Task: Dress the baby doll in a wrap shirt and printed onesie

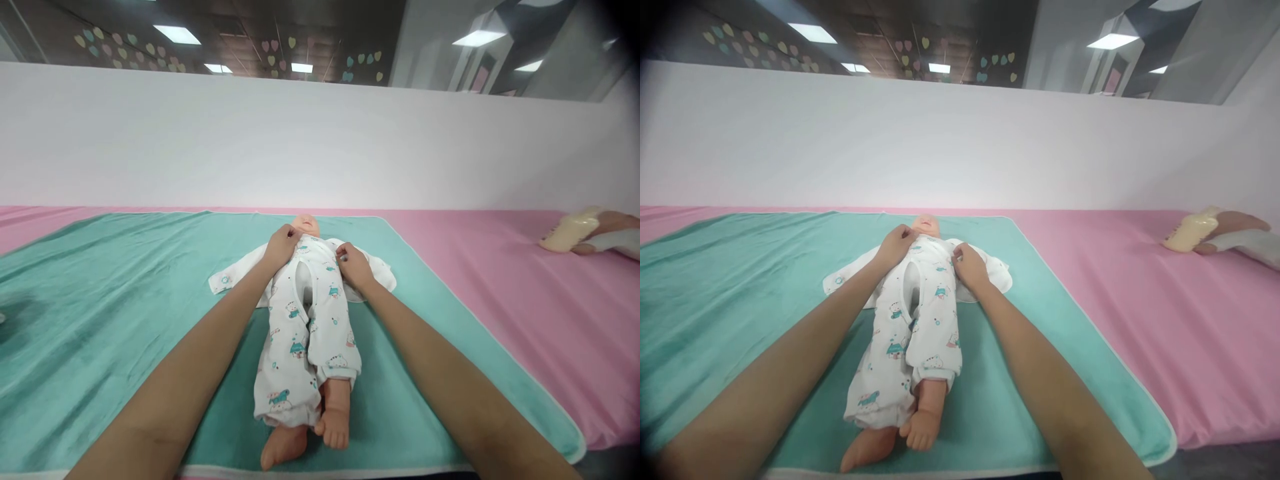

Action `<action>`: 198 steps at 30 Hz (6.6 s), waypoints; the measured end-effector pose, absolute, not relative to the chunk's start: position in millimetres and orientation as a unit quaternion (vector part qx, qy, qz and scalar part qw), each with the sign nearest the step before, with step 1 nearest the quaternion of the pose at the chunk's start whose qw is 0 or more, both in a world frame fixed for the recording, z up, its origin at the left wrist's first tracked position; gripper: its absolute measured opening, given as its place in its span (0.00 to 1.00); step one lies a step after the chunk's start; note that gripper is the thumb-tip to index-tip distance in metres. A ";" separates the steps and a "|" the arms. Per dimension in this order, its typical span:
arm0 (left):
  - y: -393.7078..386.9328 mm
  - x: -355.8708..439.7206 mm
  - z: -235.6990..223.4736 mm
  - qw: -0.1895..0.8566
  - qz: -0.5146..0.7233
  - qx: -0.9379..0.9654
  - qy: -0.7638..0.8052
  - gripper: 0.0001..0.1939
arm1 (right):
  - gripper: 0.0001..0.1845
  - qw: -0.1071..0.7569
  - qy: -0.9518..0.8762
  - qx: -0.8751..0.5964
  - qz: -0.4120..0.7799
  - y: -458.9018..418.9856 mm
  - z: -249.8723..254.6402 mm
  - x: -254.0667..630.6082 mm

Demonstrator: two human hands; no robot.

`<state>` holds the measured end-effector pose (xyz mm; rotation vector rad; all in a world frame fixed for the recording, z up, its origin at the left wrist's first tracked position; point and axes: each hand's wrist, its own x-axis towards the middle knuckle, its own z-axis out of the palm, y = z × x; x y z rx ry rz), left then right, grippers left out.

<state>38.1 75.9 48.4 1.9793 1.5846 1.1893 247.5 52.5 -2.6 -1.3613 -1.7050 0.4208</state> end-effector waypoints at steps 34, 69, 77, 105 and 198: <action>-69.0 -8.2 21.8 -0.016 0.332 0.916 0.224 0.14 | 0.08 0.176 -0.856 -0.486 0.016 -176.7 17.8 246.0; -68.7 -10.5 22.8 0.026 0.327 0.913 0.244 0.15 | 0.09 0.067 -0.902 -0.425 0.026 -225.1 78.7 220.5; -69.3 -10.5 24.6 0.026 0.328 0.911 0.248 0.14 | 0.12 0.189 -0.908 -0.369 0.063 -228.7 88.6 206.9; -66.8 -11.3 22.6 0.018 0.356 0.903 0.238 0.12 | 0.01 0.097 -0.923 -0.369 -0.045 -220.1 49.9 158.1; -11.9 -53.2 3.5 0.049 0.457 0.739 0.493 0.14 | 0.08 0.281 -0.935 -0.170 0.130 -222.6 57.7 184.0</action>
